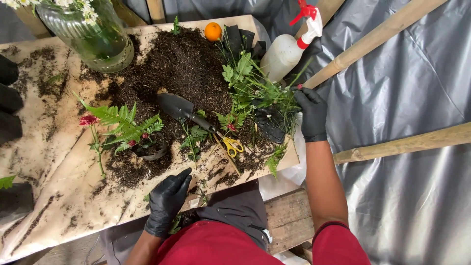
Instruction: The person fills a small black pot with soil using a trowel. They then place a red flower and a fern into the pot, arranging them carefully. The person uses scissors to trim the fern leaves and adds more soil around the plants to secure them.
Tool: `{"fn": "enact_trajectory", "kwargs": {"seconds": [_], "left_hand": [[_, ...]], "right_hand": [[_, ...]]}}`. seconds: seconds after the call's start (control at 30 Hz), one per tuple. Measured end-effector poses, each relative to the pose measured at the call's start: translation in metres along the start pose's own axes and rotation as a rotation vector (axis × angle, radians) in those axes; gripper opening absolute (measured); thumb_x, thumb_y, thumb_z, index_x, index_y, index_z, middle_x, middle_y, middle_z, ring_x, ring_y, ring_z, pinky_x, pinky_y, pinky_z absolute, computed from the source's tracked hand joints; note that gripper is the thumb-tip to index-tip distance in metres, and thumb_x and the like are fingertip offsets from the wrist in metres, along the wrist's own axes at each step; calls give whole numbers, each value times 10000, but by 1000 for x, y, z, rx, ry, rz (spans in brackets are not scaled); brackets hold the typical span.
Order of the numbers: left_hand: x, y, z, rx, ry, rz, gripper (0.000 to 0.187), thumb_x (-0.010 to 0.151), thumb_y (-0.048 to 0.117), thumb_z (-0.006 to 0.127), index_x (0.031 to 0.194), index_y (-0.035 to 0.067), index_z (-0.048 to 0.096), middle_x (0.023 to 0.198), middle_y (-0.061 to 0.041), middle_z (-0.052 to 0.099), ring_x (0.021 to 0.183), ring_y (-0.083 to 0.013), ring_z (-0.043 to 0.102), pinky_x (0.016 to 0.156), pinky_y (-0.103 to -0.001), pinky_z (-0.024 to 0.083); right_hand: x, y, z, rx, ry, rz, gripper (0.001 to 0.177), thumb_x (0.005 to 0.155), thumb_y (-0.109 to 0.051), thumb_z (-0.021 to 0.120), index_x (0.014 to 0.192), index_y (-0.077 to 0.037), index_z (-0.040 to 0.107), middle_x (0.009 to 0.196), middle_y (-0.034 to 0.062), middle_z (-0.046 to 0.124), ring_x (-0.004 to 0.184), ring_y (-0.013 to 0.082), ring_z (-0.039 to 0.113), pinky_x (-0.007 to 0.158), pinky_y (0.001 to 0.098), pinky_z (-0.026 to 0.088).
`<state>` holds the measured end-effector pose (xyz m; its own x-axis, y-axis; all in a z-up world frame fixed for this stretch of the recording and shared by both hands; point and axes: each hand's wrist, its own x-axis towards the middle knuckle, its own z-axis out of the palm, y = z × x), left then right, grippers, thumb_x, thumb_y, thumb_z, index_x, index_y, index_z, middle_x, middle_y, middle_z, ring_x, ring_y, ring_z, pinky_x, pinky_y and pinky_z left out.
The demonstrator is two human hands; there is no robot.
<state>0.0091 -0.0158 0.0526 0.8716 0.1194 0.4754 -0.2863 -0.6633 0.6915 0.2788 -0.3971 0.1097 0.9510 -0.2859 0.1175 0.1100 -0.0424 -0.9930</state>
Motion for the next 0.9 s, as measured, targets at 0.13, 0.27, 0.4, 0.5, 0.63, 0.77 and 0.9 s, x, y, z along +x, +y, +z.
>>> {"fn": "enact_trajectory", "kwargs": {"seconds": [0.13, 0.27, 0.4, 0.5, 0.63, 0.77, 0.9], "left_hand": [[26, 18, 19, 18, 33, -131, 222, 912, 214, 791, 1128, 253, 822, 731, -73, 761, 615, -309, 713, 475, -431, 588], [71, 36, 49, -41, -29, -144, 270, 932, 246, 783, 1201, 256, 793, 810, -60, 782, 663, -286, 733, 558, -438, 609], [122, 67, 87, -170, -154, -183, 232, 962, 235, 762, 1190, 204, 790, 891, -86, 793, 847, -310, 761, 720, -453, 631], [149, 109, 84, -397, -313, -372, 272, 981, 352, 743, 1234, 252, 760, 986, -64, 795, 992, -298, 759, 845, -462, 640], [160, 100, 127, -444, -403, -476, 263, 999, 305, 698, 1253, 261, 747, 989, -83, 787, 965, -306, 758, 840, -472, 645], [157, 95, 156, -501, -410, -512, 270, 907, 283, 797, 1156, 179, 792, 970, -119, 795, 977, -326, 766, 835, -440, 626], [151, 71, 192, -649, -437, -576, 317, 917, 280, 821, 1167, 90, 779, 961, -162, 785, 886, -282, 772, 770, -382, 640]], "right_hand": [[-5, 13, 1, 13, -66, -67, 356, 1029, -183, 793, 1317, 7, 704, 1144, 206, 709, 1070, 257, 633, 917, 529, 552], [-19, 8, 9, 122, -96, -42, 261, 1034, -153, 775, 1223, 16, 710, 947, 130, 695, 796, 152, 604, 727, 363, 559], [-25, 14, 18, 81, -166, -22, 313, 1012, -192, 811, 1252, -9, 730, 944, 144, 711, 827, 162, 653, 737, 359, 588], [-22, 32, 18, 59, -192, -2, 292, 1028, -184, 800, 1252, -9, 733, 951, 153, 714, 817, 148, 628, 715, 352, 556], [-32, 40, 19, 64, -186, 60, 286, 1014, -200, 813, 1215, -13, 732, 955, 147, 707, 838, 142, 633, 756, 373, 576], [-39, 49, 21, 94, -174, 119, 326, 975, -186, 854, 1217, -5, 732, 945, 177, 730, 830, 145, 680, 707, 339, 588], [-41, 56, 28, 163, -142, 164, 348, 932, -159, 886, 1189, 21, 737, 925, 172, 751, 814, 175, 733, 674, 292, 589]]}}
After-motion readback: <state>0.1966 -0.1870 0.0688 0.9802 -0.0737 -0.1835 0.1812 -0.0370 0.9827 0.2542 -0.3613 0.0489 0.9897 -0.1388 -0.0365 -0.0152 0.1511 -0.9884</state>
